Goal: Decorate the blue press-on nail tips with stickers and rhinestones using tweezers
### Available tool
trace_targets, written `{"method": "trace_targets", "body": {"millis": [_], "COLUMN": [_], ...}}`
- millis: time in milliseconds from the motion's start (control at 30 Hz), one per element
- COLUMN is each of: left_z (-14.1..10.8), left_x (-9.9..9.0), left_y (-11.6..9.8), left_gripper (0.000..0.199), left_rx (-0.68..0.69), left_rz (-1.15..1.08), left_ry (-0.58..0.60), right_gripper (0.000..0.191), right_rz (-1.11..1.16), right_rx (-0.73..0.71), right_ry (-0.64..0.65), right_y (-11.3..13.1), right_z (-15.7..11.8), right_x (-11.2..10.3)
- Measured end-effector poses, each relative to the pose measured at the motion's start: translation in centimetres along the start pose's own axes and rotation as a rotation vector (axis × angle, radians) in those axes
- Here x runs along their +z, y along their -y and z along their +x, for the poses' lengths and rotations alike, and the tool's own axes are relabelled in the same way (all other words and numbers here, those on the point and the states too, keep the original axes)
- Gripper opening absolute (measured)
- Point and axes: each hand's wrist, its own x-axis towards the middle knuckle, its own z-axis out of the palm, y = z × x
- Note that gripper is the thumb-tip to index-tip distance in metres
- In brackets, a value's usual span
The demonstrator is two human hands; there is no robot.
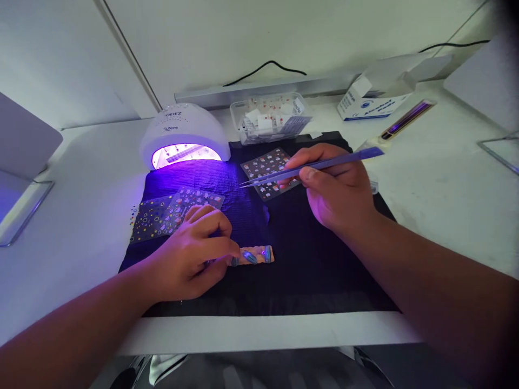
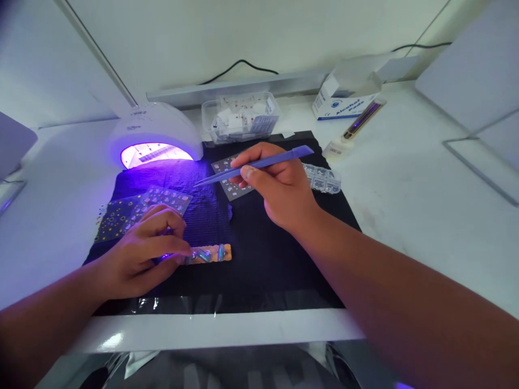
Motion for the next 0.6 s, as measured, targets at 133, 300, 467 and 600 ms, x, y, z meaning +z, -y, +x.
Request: {"method": "trace_targets", "body": {"millis": [133,300,467,600], "left_z": [0.04,-0.02,0.09,0.12], "left_x": [0.00,-0.11,-0.19,-0.25], "left_y": [0.05,-0.01,-0.06,-0.12], "left_gripper": [0.020,0.017,0.017,0.016], "left_rx": [-0.004,-0.008,-0.013,-0.009], "left_rz": [0.009,0.015,0.022,0.052], "left_ry": [0.006,0.015,0.015,0.013], "right_gripper": [0.008,0.010,0.010,0.008], "right_rz": [-0.019,-0.057,-0.066,-0.051], "right_rx": [-0.004,-0.012,-0.017,-0.004], "right_ry": [0.008,0.022,0.023,0.020], "right_y": [0.10,0.00,-0.07,0.04], "right_z": [-0.03,-0.04,-0.02,-0.02], "right_x": [-0.04,-0.19,-0.22,-0.13]}}
